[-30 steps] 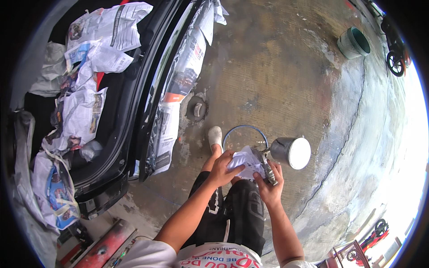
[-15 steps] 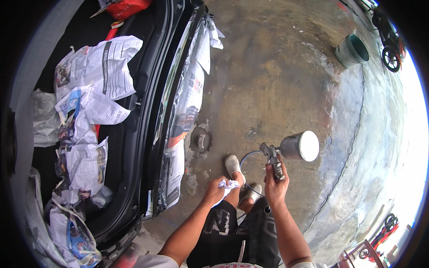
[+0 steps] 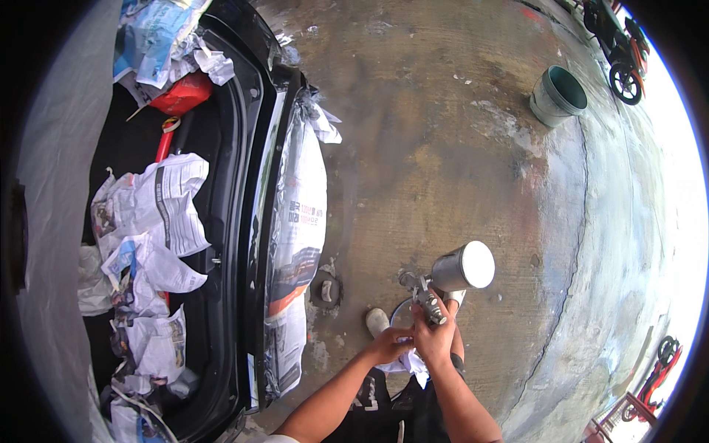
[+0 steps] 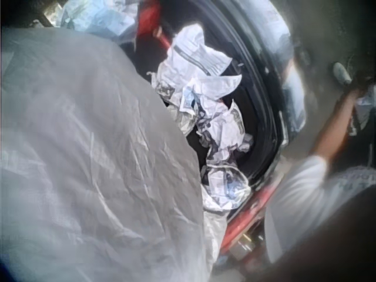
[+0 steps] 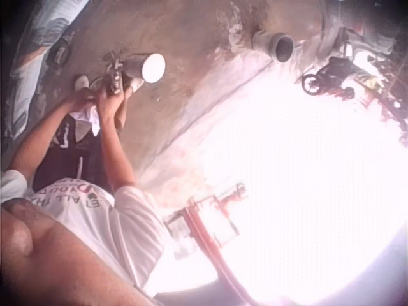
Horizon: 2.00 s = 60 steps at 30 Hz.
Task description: The person prepares a spray gun by pouring thinner into it, then spray-paints the front bumper and hood of a car masked with newspaper and plastic. The person moves around the vehicle to cover different areas and briefly adjusts the masking material before resuming painting.
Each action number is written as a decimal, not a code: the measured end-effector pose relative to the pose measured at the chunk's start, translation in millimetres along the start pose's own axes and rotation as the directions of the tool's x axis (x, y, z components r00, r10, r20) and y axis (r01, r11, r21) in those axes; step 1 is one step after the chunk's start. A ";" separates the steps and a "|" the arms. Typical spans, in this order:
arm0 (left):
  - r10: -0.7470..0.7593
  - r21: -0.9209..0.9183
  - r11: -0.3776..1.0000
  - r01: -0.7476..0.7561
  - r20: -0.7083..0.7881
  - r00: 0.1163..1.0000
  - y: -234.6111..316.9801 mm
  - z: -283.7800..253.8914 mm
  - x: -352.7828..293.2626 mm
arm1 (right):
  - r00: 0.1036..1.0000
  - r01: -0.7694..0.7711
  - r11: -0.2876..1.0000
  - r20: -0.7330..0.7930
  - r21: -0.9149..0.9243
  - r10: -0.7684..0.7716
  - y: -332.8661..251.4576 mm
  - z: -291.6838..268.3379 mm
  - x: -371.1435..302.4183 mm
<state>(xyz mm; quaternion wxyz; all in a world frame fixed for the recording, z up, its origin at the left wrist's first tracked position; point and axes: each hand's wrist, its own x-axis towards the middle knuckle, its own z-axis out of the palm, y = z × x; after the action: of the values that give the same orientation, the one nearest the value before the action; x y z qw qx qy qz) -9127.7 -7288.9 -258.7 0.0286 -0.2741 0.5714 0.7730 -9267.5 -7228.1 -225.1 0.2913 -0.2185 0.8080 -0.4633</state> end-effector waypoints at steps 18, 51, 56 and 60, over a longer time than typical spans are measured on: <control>0.702 0.649 0.650 -0.396 -0.313 0.640 251.3 -18.3 193.4 | 0.900 0.063 0.998 0.432 -0.012 -0.052 -79.2 -137.1 221.3; 0.574 0.398 0.791 -0.464 -0.220 0.789 255.7 -315.8 456.7 | 0.965 0.047 0.997 0.257 0.056 -0.059 -72.6 65.6 499.2; 0.338 0.239 0.941 -0.240 -0.615 0.712 161.7 -330.6 512.7 | 0.995 -0.008 0.972 0.099 0.237 -0.016 -46.7 94.2 616.8; 0.289 0.194 0.952 -0.235 -0.326 0.900 107.7 -293.6 568.5 | 0.999 -0.041 0.964 -0.004 0.262 0.043 -16.1 95.7 683.9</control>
<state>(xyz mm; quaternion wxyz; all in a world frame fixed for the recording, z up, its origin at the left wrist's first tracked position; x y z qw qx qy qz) -9533.5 -7743.0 -482.4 -0.1576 -0.3250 0.6553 0.6635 -9704.3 -7721.2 -432.8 0.3233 -0.1585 0.7455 -0.5609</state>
